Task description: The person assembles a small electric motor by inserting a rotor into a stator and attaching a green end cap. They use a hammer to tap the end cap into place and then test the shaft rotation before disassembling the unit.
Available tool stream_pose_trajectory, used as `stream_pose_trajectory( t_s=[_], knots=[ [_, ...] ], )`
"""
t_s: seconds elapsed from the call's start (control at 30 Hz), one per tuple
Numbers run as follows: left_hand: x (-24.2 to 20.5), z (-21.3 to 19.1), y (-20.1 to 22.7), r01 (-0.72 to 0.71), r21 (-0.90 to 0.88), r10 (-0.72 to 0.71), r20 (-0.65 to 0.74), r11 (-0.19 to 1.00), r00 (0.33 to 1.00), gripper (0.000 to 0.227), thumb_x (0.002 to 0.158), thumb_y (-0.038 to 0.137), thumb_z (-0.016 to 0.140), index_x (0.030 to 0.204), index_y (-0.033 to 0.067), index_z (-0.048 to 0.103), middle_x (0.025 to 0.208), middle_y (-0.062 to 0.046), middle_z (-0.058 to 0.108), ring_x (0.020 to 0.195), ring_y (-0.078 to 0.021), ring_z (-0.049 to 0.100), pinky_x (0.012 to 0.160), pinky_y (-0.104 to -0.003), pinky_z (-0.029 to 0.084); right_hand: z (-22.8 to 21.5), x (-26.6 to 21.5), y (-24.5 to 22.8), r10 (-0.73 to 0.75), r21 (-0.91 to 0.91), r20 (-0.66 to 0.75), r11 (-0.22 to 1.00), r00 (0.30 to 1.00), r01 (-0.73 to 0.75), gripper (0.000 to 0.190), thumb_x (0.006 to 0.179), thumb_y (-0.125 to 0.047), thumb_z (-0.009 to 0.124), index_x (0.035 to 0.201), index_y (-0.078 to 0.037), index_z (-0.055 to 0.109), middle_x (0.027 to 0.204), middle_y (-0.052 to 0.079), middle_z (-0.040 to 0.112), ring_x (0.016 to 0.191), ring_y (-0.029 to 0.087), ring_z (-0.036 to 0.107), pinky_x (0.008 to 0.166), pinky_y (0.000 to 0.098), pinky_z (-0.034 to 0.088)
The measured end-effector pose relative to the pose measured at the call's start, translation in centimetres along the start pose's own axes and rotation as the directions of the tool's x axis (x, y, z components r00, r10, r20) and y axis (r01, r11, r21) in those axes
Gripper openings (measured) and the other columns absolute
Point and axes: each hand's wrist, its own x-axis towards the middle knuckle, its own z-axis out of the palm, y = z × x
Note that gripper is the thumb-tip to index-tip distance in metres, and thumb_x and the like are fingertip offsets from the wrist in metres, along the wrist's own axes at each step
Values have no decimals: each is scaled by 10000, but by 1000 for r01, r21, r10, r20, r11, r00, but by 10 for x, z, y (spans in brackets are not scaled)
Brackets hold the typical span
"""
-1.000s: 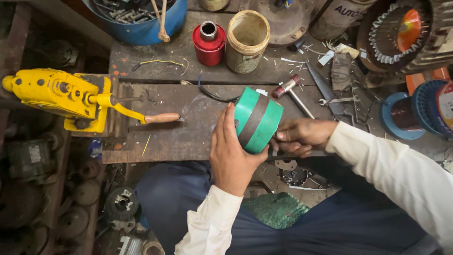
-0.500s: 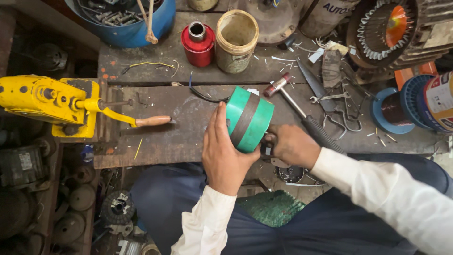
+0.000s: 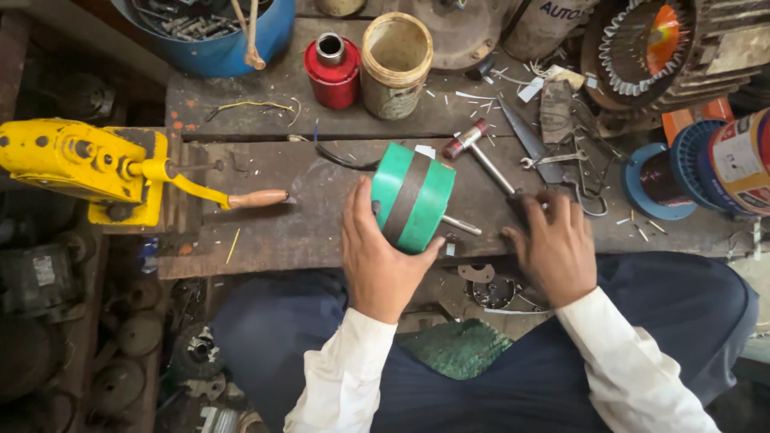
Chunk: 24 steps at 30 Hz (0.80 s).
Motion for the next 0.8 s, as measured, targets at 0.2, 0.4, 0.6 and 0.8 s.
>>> stream_pose_trajectory(
  t_s=[0.2,0.4,0.6,0.8],
  knots=[
    [-3,8,-1,-13,24,15,-52,1000,999,1092,623,215,951,1505,13,340,1468,-235,487,1359,-421,506,1127,-485,440,14,-3,25,109,-56,-7,992,994,-109,382,938,-235,734,1255,-39,650,1149,190,597,1090,387,593,942,463,500],
    [-3,6,-2,9,-6,-9,-23,1000,1000,1112,597,231,955,1497,9,342,1475,-244,477,1347,-421,508,1099,-465,458,-40,-40,23,410,613,292,613,864,-499,339,959,-250,628,1203,-18,668,935,158,647,701,198,616,617,315,495],
    [-6,9,0,4,31,-2,-56,1000,998,1093,614,233,955,1501,18,353,1461,-233,498,1338,-421,525,1098,-474,462,-81,-94,-7,473,526,521,478,710,-704,253,1035,-221,531,1096,1,635,741,151,620,568,176,574,515,320,486],
    [-3,11,-1,43,37,-40,-71,998,997,1058,609,238,949,1487,38,393,1420,-213,543,1280,-410,575,1060,-478,487,-86,-138,-5,303,648,44,717,952,-258,234,994,-210,581,1100,-6,624,769,191,630,596,229,599,567,362,513]
  ],
)
